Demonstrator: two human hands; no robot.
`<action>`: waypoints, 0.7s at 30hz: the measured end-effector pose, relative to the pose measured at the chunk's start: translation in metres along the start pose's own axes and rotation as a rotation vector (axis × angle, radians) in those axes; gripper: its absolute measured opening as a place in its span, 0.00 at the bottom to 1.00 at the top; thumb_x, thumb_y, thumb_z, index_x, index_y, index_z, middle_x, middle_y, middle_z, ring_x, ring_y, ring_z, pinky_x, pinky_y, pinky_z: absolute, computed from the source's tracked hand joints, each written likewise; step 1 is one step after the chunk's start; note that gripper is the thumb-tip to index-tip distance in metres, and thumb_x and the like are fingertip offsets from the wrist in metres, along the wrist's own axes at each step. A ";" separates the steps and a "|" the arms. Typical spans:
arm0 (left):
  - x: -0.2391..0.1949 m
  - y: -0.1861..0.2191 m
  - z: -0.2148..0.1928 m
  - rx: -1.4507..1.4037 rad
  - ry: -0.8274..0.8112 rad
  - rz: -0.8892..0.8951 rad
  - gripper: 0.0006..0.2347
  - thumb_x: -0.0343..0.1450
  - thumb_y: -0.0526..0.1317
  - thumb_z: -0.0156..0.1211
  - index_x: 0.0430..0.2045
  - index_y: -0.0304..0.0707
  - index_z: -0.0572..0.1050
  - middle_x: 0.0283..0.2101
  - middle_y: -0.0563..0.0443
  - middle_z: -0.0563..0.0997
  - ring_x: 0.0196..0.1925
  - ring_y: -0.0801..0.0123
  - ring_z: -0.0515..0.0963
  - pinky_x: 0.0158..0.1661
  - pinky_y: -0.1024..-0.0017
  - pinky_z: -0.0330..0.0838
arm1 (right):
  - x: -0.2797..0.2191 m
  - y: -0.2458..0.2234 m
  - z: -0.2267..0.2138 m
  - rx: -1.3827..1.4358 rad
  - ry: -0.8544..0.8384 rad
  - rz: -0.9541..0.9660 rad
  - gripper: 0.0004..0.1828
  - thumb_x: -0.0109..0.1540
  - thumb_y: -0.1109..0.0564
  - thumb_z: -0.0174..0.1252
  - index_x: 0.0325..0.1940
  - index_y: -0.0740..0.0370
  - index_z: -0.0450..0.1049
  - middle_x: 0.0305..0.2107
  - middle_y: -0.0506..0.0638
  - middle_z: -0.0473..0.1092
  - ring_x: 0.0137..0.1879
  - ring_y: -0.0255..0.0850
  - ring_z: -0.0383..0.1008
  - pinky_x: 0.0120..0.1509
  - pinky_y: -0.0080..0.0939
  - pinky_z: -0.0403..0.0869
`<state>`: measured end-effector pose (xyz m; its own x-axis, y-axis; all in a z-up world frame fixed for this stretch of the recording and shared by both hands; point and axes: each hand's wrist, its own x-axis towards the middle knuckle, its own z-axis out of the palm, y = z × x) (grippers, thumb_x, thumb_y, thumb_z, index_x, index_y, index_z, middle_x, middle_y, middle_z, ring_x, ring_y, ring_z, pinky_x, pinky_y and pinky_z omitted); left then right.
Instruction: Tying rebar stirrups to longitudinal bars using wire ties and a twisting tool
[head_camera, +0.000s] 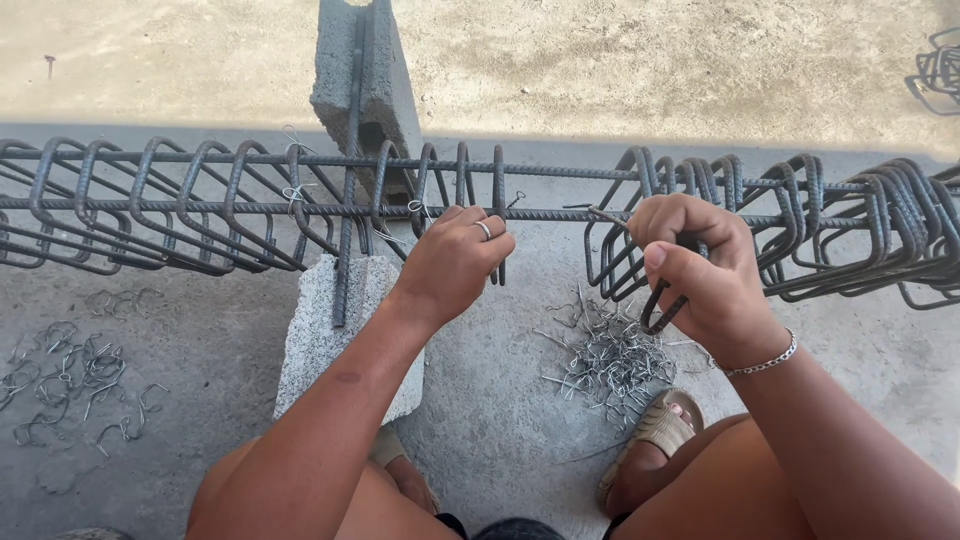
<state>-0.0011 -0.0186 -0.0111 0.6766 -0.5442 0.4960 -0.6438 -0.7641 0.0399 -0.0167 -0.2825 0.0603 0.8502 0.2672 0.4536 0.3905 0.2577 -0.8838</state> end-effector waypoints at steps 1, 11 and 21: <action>-0.001 0.000 0.001 0.000 -0.002 -0.006 0.07 0.72 0.35 0.65 0.25 0.46 0.74 0.29 0.58 0.76 0.39 0.67 0.79 0.42 0.70 0.76 | -0.005 -0.004 0.000 0.002 -0.004 0.004 0.11 0.54 0.60 0.59 0.22 0.62 0.62 0.18 0.48 0.52 0.29 0.39 0.54 0.35 0.37 0.60; 0.001 -0.001 0.007 -0.054 -0.028 -0.054 0.06 0.71 0.34 0.66 0.26 0.48 0.77 0.30 0.57 0.78 0.38 0.67 0.80 0.44 0.70 0.78 | -0.049 0.114 0.016 -0.125 0.406 0.758 0.35 0.57 0.67 0.61 0.66 0.63 0.56 0.42 0.53 0.59 0.48 0.41 0.66 0.46 0.40 0.73; -0.003 -0.003 -0.002 -0.098 -0.067 -0.068 0.09 0.73 0.33 0.60 0.22 0.49 0.75 0.29 0.59 0.75 0.35 0.67 0.78 0.42 0.71 0.76 | -0.057 0.190 -0.019 -1.033 -0.530 0.853 0.21 0.59 0.51 0.61 0.57 0.52 0.76 0.38 0.53 0.79 0.52 0.54 0.79 0.55 0.55 0.77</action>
<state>-0.0024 -0.0141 -0.0106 0.7398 -0.5168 0.4308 -0.6254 -0.7643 0.1571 0.0158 -0.2660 -0.1357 0.8113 0.3602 -0.4606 0.1106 -0.8681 -0.4840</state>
